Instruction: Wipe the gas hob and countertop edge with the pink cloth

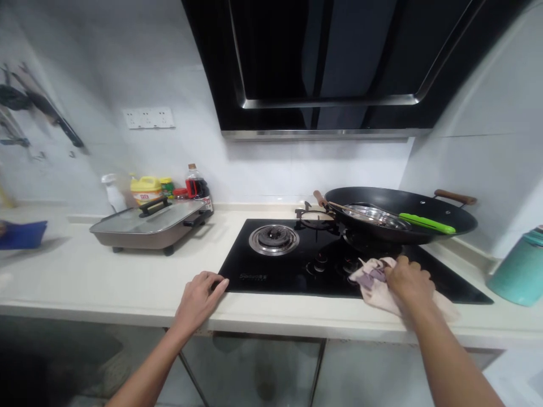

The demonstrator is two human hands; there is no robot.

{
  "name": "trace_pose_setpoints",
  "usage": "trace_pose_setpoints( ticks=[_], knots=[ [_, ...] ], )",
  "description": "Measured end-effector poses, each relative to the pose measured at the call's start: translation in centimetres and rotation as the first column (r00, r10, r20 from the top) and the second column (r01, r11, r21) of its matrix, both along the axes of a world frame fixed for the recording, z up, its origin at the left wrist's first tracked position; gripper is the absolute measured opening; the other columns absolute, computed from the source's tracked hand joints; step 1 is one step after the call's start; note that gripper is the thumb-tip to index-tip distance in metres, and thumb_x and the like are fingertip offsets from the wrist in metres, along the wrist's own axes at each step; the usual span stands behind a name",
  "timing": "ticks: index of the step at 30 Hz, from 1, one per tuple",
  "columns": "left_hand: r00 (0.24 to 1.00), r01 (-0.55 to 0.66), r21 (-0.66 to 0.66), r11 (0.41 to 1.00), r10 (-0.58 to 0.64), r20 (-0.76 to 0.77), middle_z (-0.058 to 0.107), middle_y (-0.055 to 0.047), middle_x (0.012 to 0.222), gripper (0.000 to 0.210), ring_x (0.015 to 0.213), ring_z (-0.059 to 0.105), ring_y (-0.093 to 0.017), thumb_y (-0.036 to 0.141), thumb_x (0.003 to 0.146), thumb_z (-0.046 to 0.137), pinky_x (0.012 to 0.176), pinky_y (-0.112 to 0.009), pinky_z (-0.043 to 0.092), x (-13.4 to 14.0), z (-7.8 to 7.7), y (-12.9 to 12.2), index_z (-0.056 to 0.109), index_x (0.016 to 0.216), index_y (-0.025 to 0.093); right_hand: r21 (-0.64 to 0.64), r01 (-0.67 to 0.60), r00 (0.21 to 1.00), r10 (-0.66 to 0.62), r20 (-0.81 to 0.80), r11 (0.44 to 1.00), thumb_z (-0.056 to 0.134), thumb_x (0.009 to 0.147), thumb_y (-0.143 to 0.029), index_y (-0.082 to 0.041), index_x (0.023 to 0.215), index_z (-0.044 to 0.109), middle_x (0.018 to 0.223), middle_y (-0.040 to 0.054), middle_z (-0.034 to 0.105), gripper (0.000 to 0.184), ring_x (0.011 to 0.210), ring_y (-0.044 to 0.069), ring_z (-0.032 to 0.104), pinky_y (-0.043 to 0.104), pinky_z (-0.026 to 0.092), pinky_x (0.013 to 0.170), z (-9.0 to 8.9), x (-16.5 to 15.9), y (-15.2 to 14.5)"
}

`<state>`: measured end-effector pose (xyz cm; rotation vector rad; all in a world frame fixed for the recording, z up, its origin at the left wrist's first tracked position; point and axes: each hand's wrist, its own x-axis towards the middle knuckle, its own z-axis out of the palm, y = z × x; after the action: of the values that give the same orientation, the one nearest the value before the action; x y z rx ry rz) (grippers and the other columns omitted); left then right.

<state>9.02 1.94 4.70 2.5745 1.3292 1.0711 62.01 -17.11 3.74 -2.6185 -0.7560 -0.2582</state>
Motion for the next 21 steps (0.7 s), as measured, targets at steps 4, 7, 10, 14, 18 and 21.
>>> trace_pose_setpoints(
  ticks=[4, 7, 10, 14, 18, 21],
  knots=[
    [1.000, -0.020, 0.001, 1.000, 0.020, 0.021, 0.073, -0.006, 0.100, 0.038, 0.101, 0.066, -0.028, 0.055, 0.100, 0.050, 0.091, -0.044, 0.048, 0.1, -0.1, 0.3, 0.074, 0.096, 0.026, 0.080, 0.123, 0.992, -0.120, -0.043, 0.989, 0.032, 0.096, -0.044, -0.008, 0.142, 0.055, 0.138, 0.0369, 0.052, 0.062, 0.134, 0.051, 0.048, 0.065, 0.043, 0.098, 0.9, -1.4, 3.6],
    [0.999, -0.022, 0.000, 1.000, 0.022, 0.029, 0.073, -0.006, 0.099, 0.037, 0.101, 0.066, -0.028, 0.054, 0.100, 0.051, 0.092, -0.043, 0.049, 0.2, -0.1, 0.3, 0.074, 0.095, 0.026, 0.106, 0.131, 0.989, -0.122, -0.086, 0.986, 0.032, 0.096, -0.052, -0.012, 0.145, 0.052, 0.142, 0.0357, 0.051, 0.066, 0.135, 0.051, 0.046, 0.068, 0.043, 0.098, 1.0, -2.2, 5.7],
    [0.999, -0.017, 0.003, 1.000, 0.016, 0.043, 0.073, -0.006, 0.098, 0.035, 0.102, 0.066, -0.027, 0.053, 0.100, 0.051, 0.091, -0.042, 0.049, 0.2, 0.0, 0.1, 0.073, 0.094, 0.026, 0.114, 0.093, 0.988, -0.078, -0.134, 0.989, 0.036, 0.091, -0.070, -0.010, 0.146, 0.049, 0.143, 0.0360, 0.051, 0.083, 0.134, 0.053, 0.048, 0.070, 0.042, 0.100, 1.3, -2.3, 5.9],
    [0.999, -0.001, 0.026, 1.000, 0.000, 0.038, 0.072, -0.006, 0.098, 0.033, 0.101, 0.066, -0.028, 0.051, 0.100, 0.052, 0.090, -0.042, 0.049, 0.2, 0.0, -0.1, 0.073, 0.095, 0.025, 0.117, -0.083, 0.982, 0.101, -0.162, 0.990, 0.044, 0.085, -0.075, -0.013, 0.151, 0.045, 0.145, 0.0268, 0.056, 0.091, 0.135, 0.043, 0.053, 0.056, 0.045, 0.109, 1.8, -2.1, 2.6],
    [1.000, 0.000, 0.045, 0.999, -0.001, 0.008, 0.070, -0.007, 0.100, 0.034, 0.101, 0.065, -0.028, 0.050, 0.100, 0.052, 0.090, -0.043, 0.049, 0.1, -0.2, -0.1, 0.074, 0.098, 0.024, -0.056, -0.213, 0.976, 0.209, -0.062, 0.976, 0.054, 0.074, -0.082, -0.032, 0.151, 0.049, 0.160, 0.0162, 0.045, 0.092, 0.143, 0.050, 0.042, 0.074, 0.034, 0.111, 1.3, -2.1, -1.1],
    [1.000, 0.002, 0.058, 0.998, -0.002, -0.001, 0.070, -0.008, 0.101, 0.034, 0.101, 0.065, -0.029, 0.050, 0.100, 0.053, 0.090, -0.044, 0.049, 0.1, -0.4, 0.0, 0.074, 0.100, 0.023, -0.131, -0.108, 0.994, 0.109, 0.002, 0.985, 0.054, 0.073, -0.087, -0.039, 0.148, 0.053, 0.152, 0.0191, 0.051, 0.089, 0.134, 0.056, 0.049, 0.078, 0.038, 0.102, 0.4, -1.9, -1.8]
  ],
)
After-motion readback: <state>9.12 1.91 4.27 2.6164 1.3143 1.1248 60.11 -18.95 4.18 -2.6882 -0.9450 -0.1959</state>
